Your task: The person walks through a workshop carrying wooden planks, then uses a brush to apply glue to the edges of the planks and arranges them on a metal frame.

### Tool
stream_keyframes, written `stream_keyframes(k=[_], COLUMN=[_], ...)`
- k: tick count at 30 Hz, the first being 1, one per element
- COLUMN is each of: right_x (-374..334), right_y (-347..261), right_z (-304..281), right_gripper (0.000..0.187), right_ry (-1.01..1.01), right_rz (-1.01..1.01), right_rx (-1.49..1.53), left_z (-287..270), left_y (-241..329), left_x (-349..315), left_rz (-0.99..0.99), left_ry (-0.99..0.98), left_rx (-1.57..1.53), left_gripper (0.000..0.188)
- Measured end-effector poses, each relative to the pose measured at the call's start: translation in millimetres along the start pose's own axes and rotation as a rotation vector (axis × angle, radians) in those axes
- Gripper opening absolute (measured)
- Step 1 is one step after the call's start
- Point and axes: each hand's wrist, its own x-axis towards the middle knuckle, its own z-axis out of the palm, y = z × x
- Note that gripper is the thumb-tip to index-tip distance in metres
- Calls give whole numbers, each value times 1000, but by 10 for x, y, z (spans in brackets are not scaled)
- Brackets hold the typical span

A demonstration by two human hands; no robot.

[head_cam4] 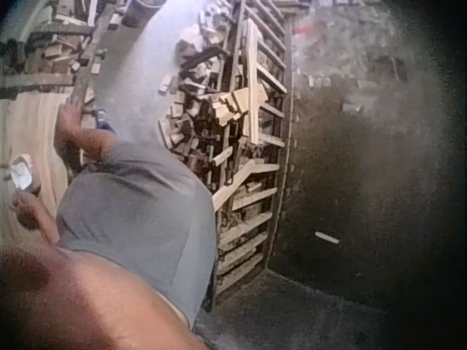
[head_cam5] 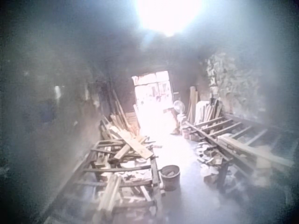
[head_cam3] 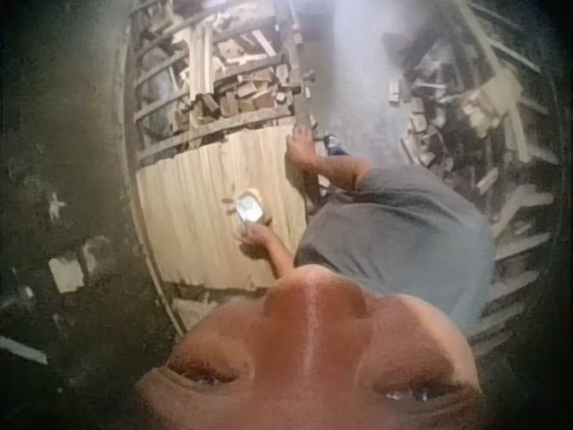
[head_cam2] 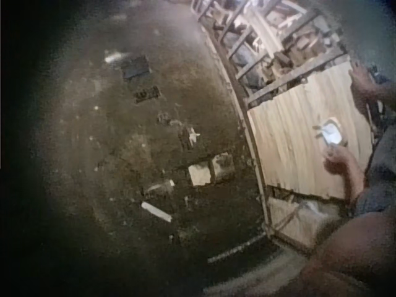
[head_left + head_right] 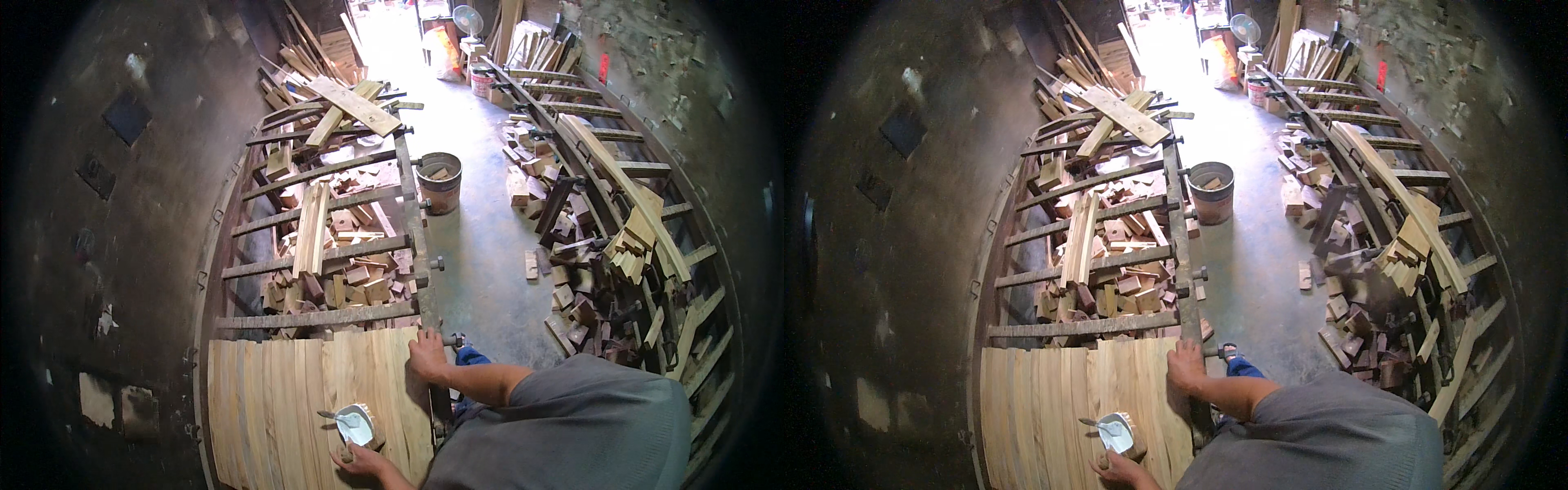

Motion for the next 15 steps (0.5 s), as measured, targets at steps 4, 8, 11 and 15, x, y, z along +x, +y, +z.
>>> stream_keyframes(k=[4, 8, 11, 15], right_x=[-22, -77, -111, -2], right_y=[-181, 71, -39, -215], right_z=[127, 379, 30, -163], right_gripper=[19, 27, 35, 28], right_ry=[-38, -247, -244, -180], right_rz=[-84, -127, -70, -114], right_rx=[-8, -482, -228, -16], left_z=[-250, -419, -248, -309], left_y=[-51, 103, -181, 140], left_x=[210, 127, 200, 383], left_rz=[38, -73, 172, -114], left_ry=[-18, -325, -190, -148], left_rx=[-282, -210, -537, -625], left_gripper=[54, 44, 32, 28])
